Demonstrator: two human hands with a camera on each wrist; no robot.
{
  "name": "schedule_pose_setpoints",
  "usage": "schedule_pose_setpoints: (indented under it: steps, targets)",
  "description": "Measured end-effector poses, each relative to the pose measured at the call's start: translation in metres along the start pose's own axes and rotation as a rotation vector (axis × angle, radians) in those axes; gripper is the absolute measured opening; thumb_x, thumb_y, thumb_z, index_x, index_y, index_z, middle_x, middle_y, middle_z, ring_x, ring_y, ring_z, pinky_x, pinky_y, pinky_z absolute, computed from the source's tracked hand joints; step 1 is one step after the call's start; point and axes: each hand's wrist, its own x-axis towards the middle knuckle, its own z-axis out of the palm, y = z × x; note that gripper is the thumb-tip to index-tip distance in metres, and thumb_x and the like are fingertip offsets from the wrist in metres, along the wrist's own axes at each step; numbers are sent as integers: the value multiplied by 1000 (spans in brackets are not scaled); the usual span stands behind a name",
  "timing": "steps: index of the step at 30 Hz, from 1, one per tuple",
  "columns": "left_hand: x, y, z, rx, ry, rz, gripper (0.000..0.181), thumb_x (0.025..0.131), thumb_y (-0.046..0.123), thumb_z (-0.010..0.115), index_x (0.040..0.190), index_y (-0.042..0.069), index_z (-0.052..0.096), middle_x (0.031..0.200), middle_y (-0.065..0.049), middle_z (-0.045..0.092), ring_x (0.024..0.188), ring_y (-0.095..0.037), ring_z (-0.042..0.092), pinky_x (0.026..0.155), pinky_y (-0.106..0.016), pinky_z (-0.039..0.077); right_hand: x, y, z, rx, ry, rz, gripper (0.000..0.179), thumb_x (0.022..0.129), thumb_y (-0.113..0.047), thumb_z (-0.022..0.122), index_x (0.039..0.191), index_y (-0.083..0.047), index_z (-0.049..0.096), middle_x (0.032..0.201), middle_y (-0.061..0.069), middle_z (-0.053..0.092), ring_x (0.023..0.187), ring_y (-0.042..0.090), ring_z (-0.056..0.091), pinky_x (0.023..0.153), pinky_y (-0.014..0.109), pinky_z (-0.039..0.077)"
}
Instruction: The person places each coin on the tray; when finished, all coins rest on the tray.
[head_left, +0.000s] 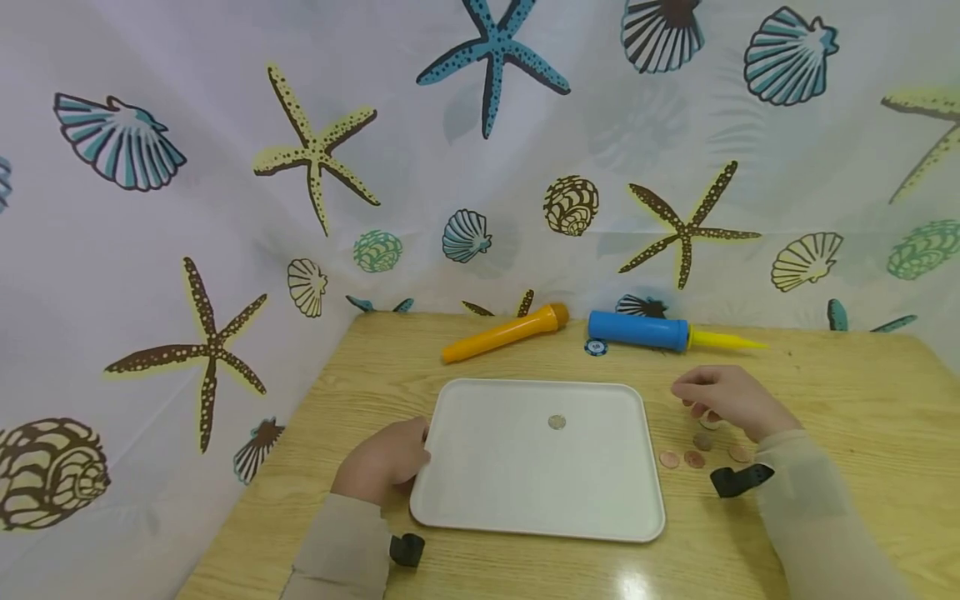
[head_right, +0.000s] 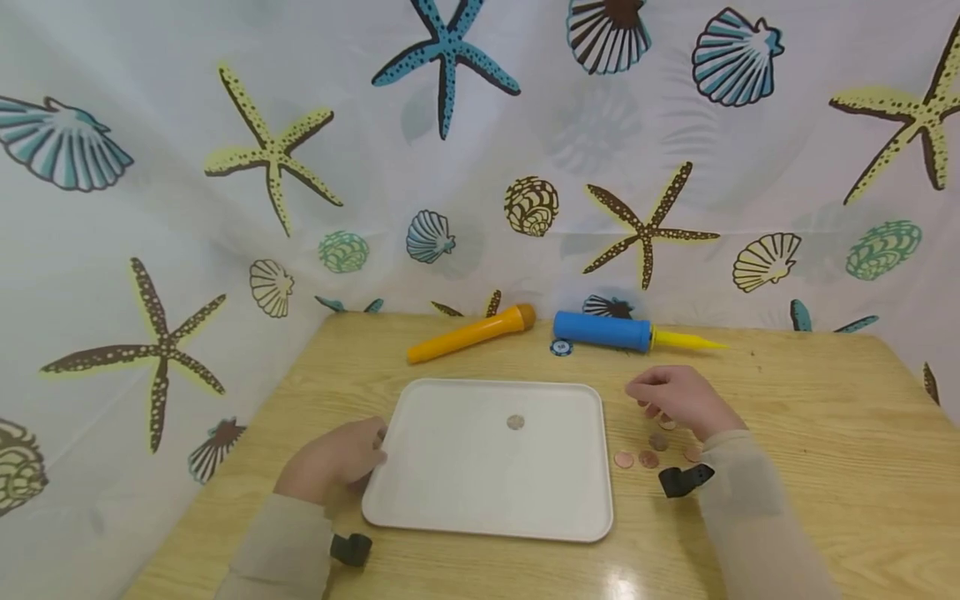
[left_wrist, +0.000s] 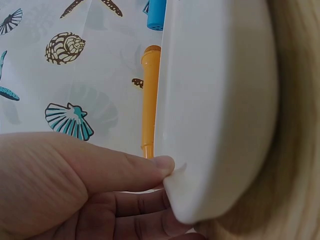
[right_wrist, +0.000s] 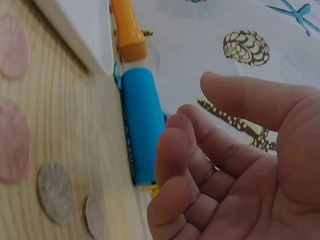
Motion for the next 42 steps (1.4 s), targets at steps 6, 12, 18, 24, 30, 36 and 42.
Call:
schedule_pose_setpoints:
  steps: [6, 12, 18, 24, 30, 36, 42]
  targets:
    - [-1, -2, 0, 10, 3, 4, 25, 98, 3, 52, 122, -1, 56, 95, -8, 60, 81, -22, 58, 71, -37, 49, -1, 13, -7, -35, -10, 35, 45, 100, -34, 62, 126, 3, 63, 100, 13, 67, 86, 24, 60, 77, 36, 52]
    - [-4, 1, -1, -12, 1, 7, 25, 98, 3, 52, 122, -2, 55, 95, -8, 61, 79, -21, 58, 68, -36, 50, -1, 24, -13, -98, -25, 83, 46, 97, -33, 65, 128, 2, 61, 107, 14, 66, 93, 25, 58, 76, 38, 50]
    - [-5, 2, -1, -22, -1, 16, 21, 99, 4, 53, 119, 0, 55, 92, -8, 60, 76, -21, 58, 67, -35, 49, -2, 30, -16, -77, -40, 146, 50, 92, -27, 70, 130, 2, 58, 105, 14, 62, 90, 26, 55, 65, 35, 51]
    - [-6, -2, -3, -13, -3, 25, 20, 100, 5, 54, 119, 0, 54, 90, -8, 59, 75, -21, 58, 68, -35, 49, -2, 32, -10, 17, -62, 200, 51, 91, -20, 71, 133, 3, 54, 91, 11, 53, 61, 21, 52, 56, 36, 51]
    - [-5, -1, -4, -20, -2, 25, 19, 100, 5, 54, 118, 0, 54, 92, -8, 59, 77, -21, 57, 69, -35, 49, -2, 31, -10, 6, -85, 209, 53, 89, -18, 72, 132, 4, 53, 87, 10, 59, 54, 20, 53, 56, 35, 51]
    - [-2, -3, 0, -25, -8, 27, 17, 100, 6, 56, 116, 3, 54, 90, -7, 58, 75, -21, 56, 67, -34, 47, -3, 37, -11, -74, -73, 187, 41, 88, -10, 69, 125, 6, 57, 76, 7, 54, 54, 19, 55, 56, 35, 50]
    - [-2, -4, -1, -2, 11, 15, 17, 100, 7, 57, 116, 3, 55, 89, -7, 58, 75, -21, 56, 67, -35, 46, -2, 36, -8, -65, -66, 202, 30, 89, -8, 66, 115, 5, 57, 73, 7, 53, 51, 18, 55, 56, 34, 50]
